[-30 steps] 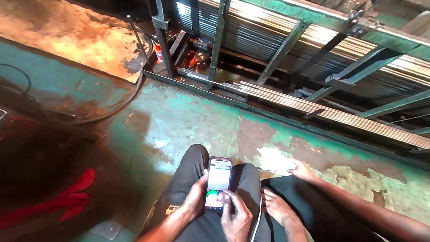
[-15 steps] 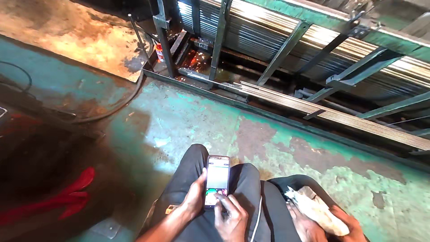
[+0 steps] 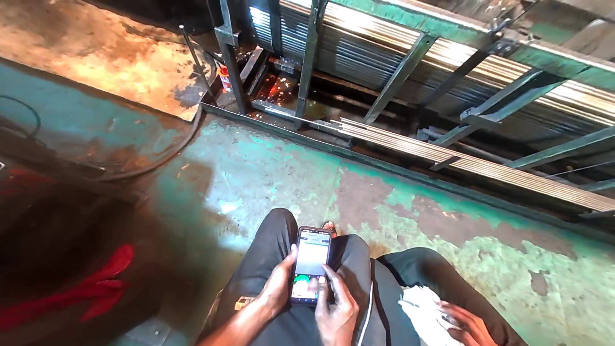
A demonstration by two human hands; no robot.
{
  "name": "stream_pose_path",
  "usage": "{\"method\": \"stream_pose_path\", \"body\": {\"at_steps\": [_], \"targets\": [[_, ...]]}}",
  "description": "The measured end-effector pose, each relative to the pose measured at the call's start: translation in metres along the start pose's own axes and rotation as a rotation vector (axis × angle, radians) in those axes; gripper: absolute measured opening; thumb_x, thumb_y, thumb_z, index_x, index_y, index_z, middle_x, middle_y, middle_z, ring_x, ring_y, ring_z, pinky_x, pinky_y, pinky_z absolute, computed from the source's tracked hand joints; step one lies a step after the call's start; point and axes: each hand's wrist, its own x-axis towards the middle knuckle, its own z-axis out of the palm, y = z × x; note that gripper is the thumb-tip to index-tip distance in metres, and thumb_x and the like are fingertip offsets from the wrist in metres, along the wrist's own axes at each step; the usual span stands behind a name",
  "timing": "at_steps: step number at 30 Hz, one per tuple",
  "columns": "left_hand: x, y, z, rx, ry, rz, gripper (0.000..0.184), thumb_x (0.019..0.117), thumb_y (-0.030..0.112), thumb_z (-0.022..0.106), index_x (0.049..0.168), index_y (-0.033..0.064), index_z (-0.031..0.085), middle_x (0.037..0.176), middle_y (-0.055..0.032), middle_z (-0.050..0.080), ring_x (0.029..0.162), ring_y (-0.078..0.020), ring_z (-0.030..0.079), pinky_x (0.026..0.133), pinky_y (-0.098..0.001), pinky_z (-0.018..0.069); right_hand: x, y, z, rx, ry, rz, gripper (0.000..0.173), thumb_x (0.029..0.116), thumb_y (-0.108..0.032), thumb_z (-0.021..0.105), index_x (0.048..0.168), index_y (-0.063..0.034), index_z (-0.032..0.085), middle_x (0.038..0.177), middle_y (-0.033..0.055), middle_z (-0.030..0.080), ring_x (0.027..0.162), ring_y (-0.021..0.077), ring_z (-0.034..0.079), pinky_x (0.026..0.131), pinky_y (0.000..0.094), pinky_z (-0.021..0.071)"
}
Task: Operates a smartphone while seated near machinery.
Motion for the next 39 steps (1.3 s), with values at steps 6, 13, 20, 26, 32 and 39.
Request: {"method": "stream_pose_path", "body": {"at_steps": [6,13,20,26,32,39], "targets": [[-0.0004,-0.0014,-0.0012,0.048,0.003,-0.015,0.058,0.1117,0.044,0.023,0.127,0.0027,0.060,0.105,-0.0147,0.073,0.098,-0.0241,0.073,0.087,-0.0410,0.0607,0.0004,-0.0010,-0.0002,-0.030,0.000,0.002,0.032,0.0921,-0.017,0.058,0.114,-0.0023,0.076,0.097,0.0067,0.077,0.077,0.0060,0.071,0.070,0.0233,0.0593],[0.0016,-0.0022,-0.0023,0.061,0.024,-0.006,0.056,0.1118,0.043,0.024,0.129,0.0028,0.059,0.106,-0.0147,0.073,0.099,-0.0242,0.072,0.087,-0.0416,0.0605,-0.0003,0.0005,0.0012,-0.047,0.014,-0.015,0.032,0.0928,-0.020,0.058,0.113,-0.0028,0.076,0.094,0.0055,0.076,0.070,0.0043,0.068,0.065,0.0225,0.0577],[0.0000,-0.0004,0.0002,0.047,0.009,-0.010,0.057,0.1118,0.044,0.023,0.130,0.0042,0.059,0.105,-0.0144,0.073,0.097,-0.0240,0.073,0.086,-0.0416,0.0610,0.0016,0.0001,0.0000,0.011,0.073,-0.026,0.030,0.0917,-0.015,0.059,0.109,0.0022,0.075,0.089,0.0063,0.075,0.067,0.0006,0.064,0.064,0.0174,0.0556],[-0.0010,0.0007,0.0022,0.043,0.048,-0.001,0.053,0.1122,0.040,0.026,0.130,0.0035,0.059,0.104,-0.0134,0.074,0.096,-0.0230,0.073,0.085,-0.0410,0.0614,0.0013,0.0004,0.0006,0.008,0.062,-0.013,0.028,0.0880,-0.014,0.058,0.104,0.0009,0.076,0.081,0.0023,0.071,0.062,-0.0003,0.060,0.059,0.0165,0.0528],[-0.0017,0.0005,0.0018,0.040,0.041,0.006,0.052,0.1125,0.039,0.025,0.130,0.0036,0.059,0.104,-0.0133,0.074,0.096,-0.0225,0.073,0.085,-0.0401,0.0614,0.0017,0.0010,-0.0001,0.060,0.082,-0.018,0.026,0.0885,-0.012,0.059,0.102,0.0015,0.075,0.082,0.0024,0.072,0.064,-0.0020,0.061,0.061,0.0144,0.0534],[-0.0013,0.0000,0.0010,0.060,0.050,0.013,0.052,0.1125,0.039,0.025,0.131,0.0036,0.058,0.105,-0.0131,0.074,0.098,-0.0223,0.073,0.086,-0.0403,0.0611,0.0049,-0.0003,-0.0036,0.132,0.107,0.049,0.023,0.0925,-0.009,0.058,0.102,0.0020,0.075,0.087,0.0041,0.074,0.072,-0.0026,0.065,0.068,0.0127,0.0551]]}}
